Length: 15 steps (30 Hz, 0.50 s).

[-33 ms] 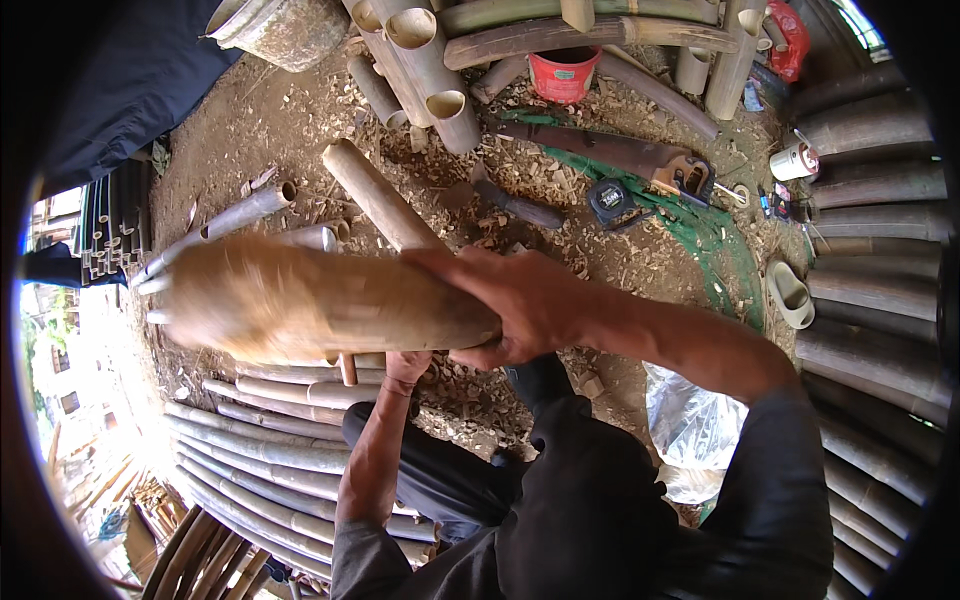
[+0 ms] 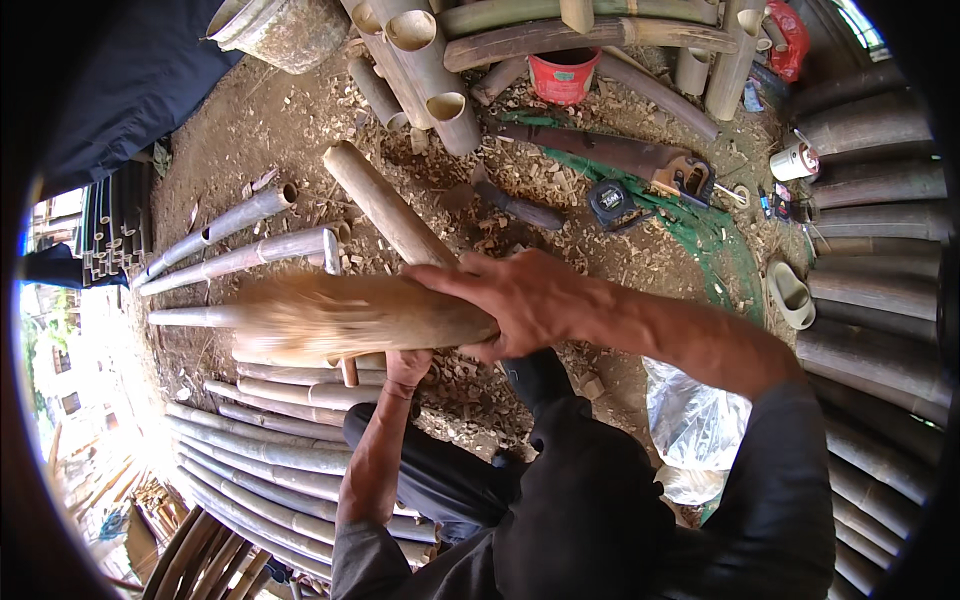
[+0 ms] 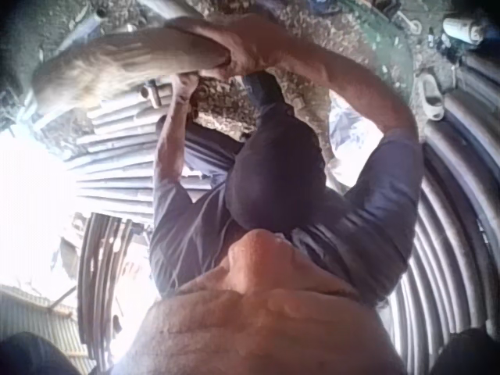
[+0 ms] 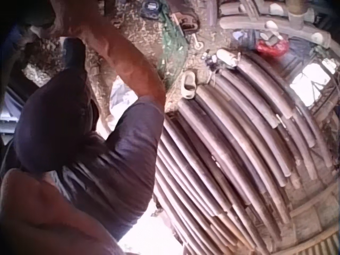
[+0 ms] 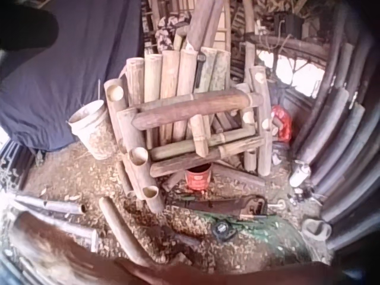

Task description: The person sits on the ground and uses a chisel and a wooden mallet to carve the interior of a bamboo pole. They repeatedly strike the chisel to remove material and occasionally tap the bamboo to clear debris.

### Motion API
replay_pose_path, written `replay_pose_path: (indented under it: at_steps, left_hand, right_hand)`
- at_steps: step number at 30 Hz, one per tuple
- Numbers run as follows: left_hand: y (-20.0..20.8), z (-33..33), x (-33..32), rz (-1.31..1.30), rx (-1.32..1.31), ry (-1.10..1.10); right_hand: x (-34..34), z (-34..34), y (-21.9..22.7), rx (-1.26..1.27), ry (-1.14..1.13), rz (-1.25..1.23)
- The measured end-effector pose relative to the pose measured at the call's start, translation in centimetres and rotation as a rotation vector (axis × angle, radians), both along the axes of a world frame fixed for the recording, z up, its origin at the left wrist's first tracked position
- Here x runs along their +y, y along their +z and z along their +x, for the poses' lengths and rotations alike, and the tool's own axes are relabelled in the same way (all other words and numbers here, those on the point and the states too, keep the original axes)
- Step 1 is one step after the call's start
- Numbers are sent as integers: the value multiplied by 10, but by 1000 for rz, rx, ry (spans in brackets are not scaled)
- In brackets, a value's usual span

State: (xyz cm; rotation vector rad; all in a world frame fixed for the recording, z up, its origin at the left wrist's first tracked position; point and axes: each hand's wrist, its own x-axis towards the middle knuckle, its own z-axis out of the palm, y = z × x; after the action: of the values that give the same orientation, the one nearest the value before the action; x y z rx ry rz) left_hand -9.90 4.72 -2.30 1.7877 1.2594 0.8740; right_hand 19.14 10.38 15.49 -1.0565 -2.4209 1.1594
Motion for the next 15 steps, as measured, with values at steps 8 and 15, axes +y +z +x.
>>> replay_pose_path:
  at_steps: [8,15]
  left_hand:
    - [-41,16,-41,-366,-717,455]
    - [-27,26,82,-735,-566,119]
  right_hand:
    - [6,-21,11,151,18,230]
    - [15,-9,-2,118,-157,-120]
